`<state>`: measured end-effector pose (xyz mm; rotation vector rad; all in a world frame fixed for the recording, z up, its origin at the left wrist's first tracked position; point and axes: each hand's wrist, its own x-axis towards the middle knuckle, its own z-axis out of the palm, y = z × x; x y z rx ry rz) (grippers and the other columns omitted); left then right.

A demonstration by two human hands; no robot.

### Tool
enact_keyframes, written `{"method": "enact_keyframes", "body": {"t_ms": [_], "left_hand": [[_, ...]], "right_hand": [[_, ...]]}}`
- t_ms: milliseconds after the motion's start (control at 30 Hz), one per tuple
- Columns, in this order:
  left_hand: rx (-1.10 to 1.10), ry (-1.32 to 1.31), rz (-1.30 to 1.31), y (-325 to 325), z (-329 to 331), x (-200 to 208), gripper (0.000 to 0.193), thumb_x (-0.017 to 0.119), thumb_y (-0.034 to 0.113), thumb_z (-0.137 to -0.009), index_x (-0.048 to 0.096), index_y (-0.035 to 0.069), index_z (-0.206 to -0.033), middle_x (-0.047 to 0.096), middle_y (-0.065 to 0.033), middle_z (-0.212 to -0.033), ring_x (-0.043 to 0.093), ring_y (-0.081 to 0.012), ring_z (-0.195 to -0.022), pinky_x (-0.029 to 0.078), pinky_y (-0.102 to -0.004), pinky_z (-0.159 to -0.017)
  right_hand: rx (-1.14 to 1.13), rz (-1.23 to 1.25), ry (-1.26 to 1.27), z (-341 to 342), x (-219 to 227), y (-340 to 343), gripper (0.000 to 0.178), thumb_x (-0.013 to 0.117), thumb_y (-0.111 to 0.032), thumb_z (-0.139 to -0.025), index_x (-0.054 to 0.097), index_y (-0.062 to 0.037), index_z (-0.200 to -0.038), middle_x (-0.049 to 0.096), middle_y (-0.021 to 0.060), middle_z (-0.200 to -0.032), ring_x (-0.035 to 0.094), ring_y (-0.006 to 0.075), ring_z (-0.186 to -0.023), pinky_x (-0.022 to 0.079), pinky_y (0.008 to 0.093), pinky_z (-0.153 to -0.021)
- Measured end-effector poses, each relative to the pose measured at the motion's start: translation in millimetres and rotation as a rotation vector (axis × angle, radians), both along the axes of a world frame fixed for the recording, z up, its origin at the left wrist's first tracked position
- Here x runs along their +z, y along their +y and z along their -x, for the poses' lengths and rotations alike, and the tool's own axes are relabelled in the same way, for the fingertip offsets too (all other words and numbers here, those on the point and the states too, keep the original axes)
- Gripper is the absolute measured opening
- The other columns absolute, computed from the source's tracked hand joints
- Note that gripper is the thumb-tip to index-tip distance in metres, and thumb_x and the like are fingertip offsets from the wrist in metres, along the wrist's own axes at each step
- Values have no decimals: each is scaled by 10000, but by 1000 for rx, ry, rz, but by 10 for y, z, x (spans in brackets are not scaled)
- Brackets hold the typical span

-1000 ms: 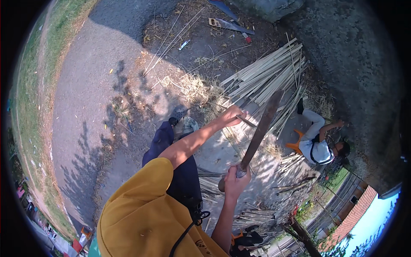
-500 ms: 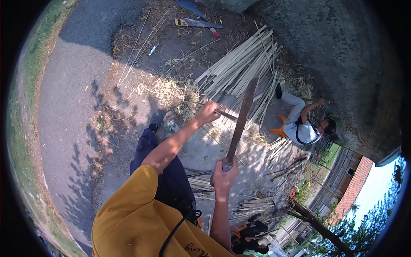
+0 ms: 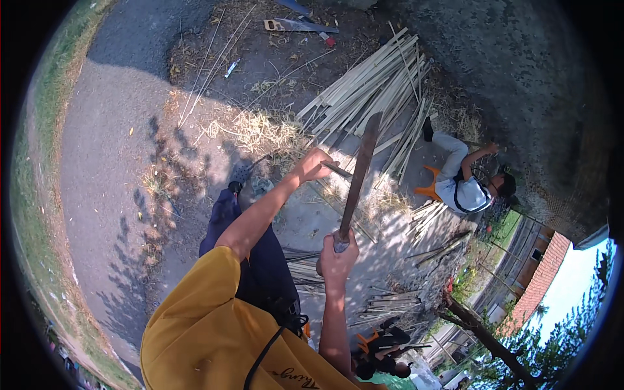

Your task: The person splits, shaves, and trims bamboo strips using a machete and their hands.

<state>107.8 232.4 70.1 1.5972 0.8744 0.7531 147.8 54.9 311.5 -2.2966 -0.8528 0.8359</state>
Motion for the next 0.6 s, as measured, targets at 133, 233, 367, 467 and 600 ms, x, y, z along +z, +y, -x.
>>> {"method": "enact_keyframes", "body": {"t_ms": [133, 233, 367, 467, 600], "left_hand": [[-13, -96, -134, 105, 84, -73, 341, 800, 190, -801, 528, 31, -673, 462, -157, -595, 451, -378, -561, 372, -418, -547], [20, -92, -91, 81, 225, -254, 288, 816, 143, -729, 546, 48, -757, 527, -129, -663, 532, -337, -618, 409, -390, -588], [34, 79, 33, -58, 308, -653, 353, 827, 225, -759, 529, 39, -729, 521, -129, -660, 506, -298, -622, 422, -400, -620], [4, 105, 91, -47, 90, -636, 471, 817, 304, -818, 480, 26, -640, 453, -143, -602, 433, -288, -577, 393, -403, -583], [20, 59, 32, -57, 83, -795, 559, 761, 326, -893, 435, 13, -564, 391, -138, -541, 363, -297, -519, 342, -399, -537]], "right_hand": [[-59, -7, 188, -134, -22, -54, 172, 673, -94, -911, 550, 12, -857, 569, 41, -651, 522, 98, -577, 442, 311, -571], [-141, 12, 322, -71, 87, -50, 165, 676, -86, -926, 545, -7, -864, 560, 18, -651, 518, 70, -545, 423, 280, -516], [-188, -29, 425, 53, -1, -86, 122, 655, -45, -937, 540, -29, -900, 540, -1, -643, 516, 51, -496, 390, 237, -447], [-25, -63, 201, -179, -232, -318, 122, 641, -16, -931, 524, -33, -903, 534, 1, -620, 503, 62, -466, 377, 240, -432], [-209, -53, 370, -145, -59, -157, 133, 638, -1, -925, 512, -26, -892, 524, -3, -601, 501, 52, -476, 379, 235, -432]]}}
